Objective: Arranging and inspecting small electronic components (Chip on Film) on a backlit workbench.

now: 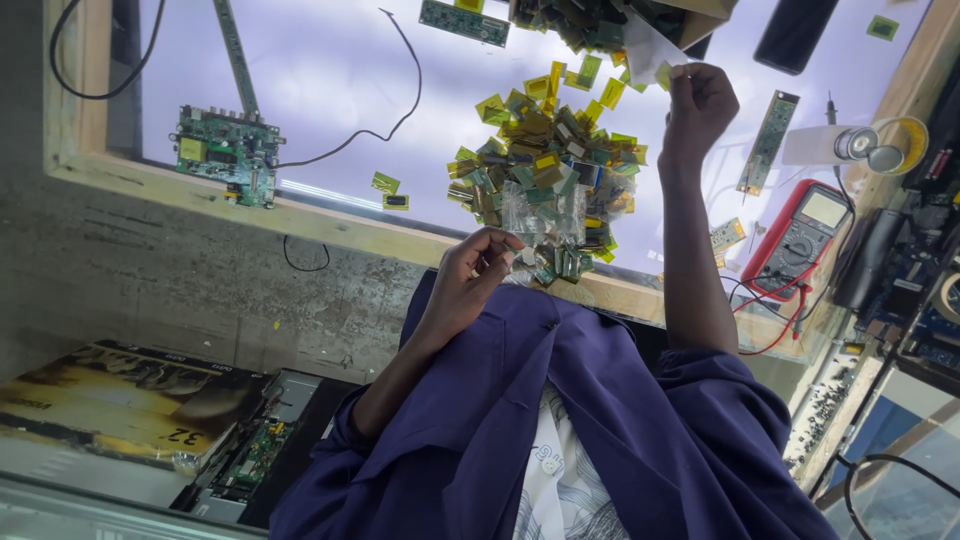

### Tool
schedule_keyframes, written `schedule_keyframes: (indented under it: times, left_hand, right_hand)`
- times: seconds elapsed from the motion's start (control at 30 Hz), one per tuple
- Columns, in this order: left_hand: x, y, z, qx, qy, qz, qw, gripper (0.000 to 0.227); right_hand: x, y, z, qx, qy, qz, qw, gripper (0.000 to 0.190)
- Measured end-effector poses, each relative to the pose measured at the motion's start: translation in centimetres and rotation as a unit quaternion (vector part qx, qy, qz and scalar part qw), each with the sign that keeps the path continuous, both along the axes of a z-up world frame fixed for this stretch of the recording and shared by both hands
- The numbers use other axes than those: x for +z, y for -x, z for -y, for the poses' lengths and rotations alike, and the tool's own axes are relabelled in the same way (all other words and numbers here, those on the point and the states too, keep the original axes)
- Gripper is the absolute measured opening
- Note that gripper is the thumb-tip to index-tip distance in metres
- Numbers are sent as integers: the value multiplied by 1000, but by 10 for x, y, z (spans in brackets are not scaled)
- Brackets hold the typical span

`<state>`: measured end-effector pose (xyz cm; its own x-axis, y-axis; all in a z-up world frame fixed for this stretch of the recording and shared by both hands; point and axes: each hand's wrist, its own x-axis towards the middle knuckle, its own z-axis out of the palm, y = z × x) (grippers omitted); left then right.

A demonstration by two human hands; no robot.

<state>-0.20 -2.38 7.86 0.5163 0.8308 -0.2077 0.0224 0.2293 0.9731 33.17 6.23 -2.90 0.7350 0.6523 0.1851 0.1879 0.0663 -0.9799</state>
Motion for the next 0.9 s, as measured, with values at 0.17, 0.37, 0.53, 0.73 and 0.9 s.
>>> schedule_keyframes:
  times: [0.17, 0.37, 0.53, 0.73, 0.9]
  left_hand:
    - [-5, 2, 6, 14, -17, 11, 1000, 16]
    - [-61, -12, 11, 56, -58, 35, 996, 19]
    - [-90, -8, -20, 40, -36, -25, 998, 39]
    - [-54, -25, -27, 30, 129, -39, 990, 102]
    - [-101, -37, -26, 107, 133, 118, 978, 67]
  right_hand:
    - [8, 8, 19, 41, 30, -199, 979, 12]
    - [-6, 14, 50, 115, 74, -299, 944, 14]
    - [12, 53, 56, 210, 72, -415, 882, 35]
    - [32, 94, 96, 169, 129, -445, 870, 30]
    - [33, 111, 113, 224, 130, -423, 869, 13]
